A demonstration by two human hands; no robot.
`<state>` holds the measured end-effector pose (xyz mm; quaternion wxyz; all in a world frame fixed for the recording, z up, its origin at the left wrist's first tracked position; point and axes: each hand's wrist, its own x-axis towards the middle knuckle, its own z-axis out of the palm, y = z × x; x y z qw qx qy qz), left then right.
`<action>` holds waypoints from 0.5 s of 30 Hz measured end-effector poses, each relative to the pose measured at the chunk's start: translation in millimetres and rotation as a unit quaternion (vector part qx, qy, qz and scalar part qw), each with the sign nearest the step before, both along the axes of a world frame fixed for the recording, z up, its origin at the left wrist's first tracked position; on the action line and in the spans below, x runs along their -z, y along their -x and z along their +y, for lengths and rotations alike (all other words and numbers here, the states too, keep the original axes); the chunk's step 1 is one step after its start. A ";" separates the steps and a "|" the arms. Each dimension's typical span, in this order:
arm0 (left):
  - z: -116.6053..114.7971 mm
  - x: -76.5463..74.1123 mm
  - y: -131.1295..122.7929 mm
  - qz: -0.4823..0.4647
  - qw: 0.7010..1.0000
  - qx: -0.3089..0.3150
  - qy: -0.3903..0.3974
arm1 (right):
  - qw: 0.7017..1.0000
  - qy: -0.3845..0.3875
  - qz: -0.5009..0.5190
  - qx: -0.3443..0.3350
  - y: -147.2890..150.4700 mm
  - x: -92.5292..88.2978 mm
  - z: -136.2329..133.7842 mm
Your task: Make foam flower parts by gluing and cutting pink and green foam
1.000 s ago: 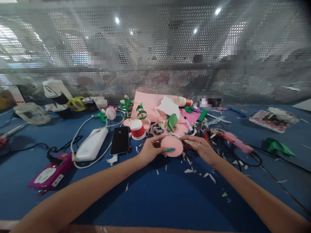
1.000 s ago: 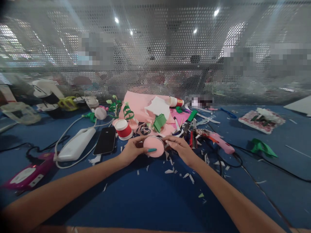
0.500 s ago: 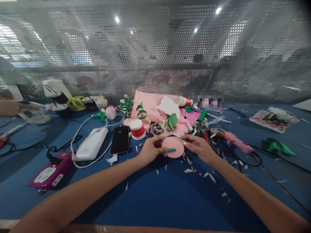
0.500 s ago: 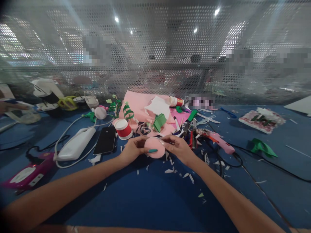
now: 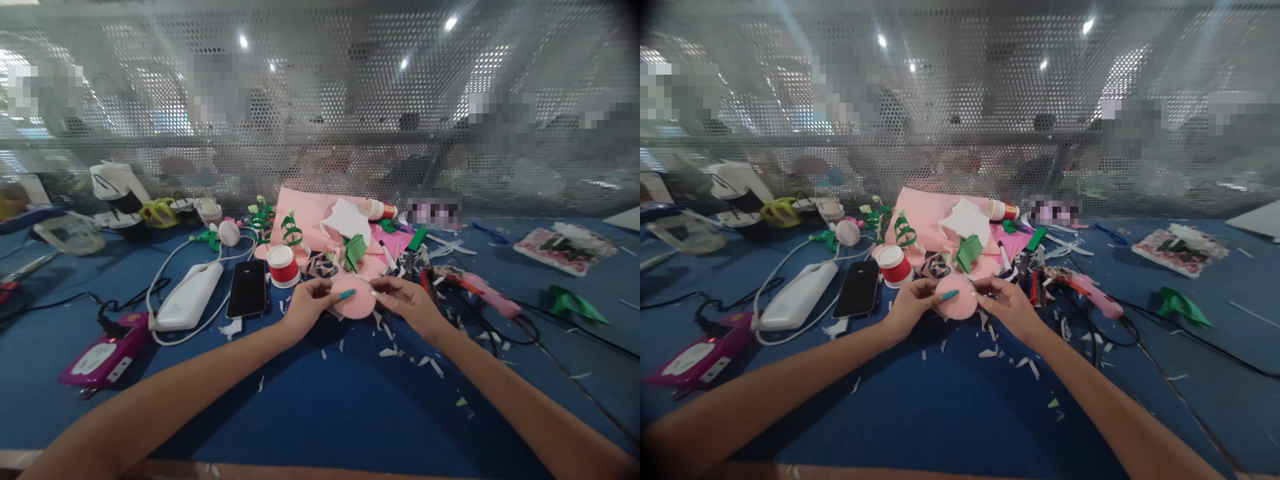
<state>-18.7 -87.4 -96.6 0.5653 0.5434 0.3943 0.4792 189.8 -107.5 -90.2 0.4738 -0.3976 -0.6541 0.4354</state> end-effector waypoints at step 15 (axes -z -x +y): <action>-7.4 -5.0 1.8 0.081 0.991 -0.011 -0.101 | 0.999 -0.025 -0.038 0.014 4.5 -2.8 -3.8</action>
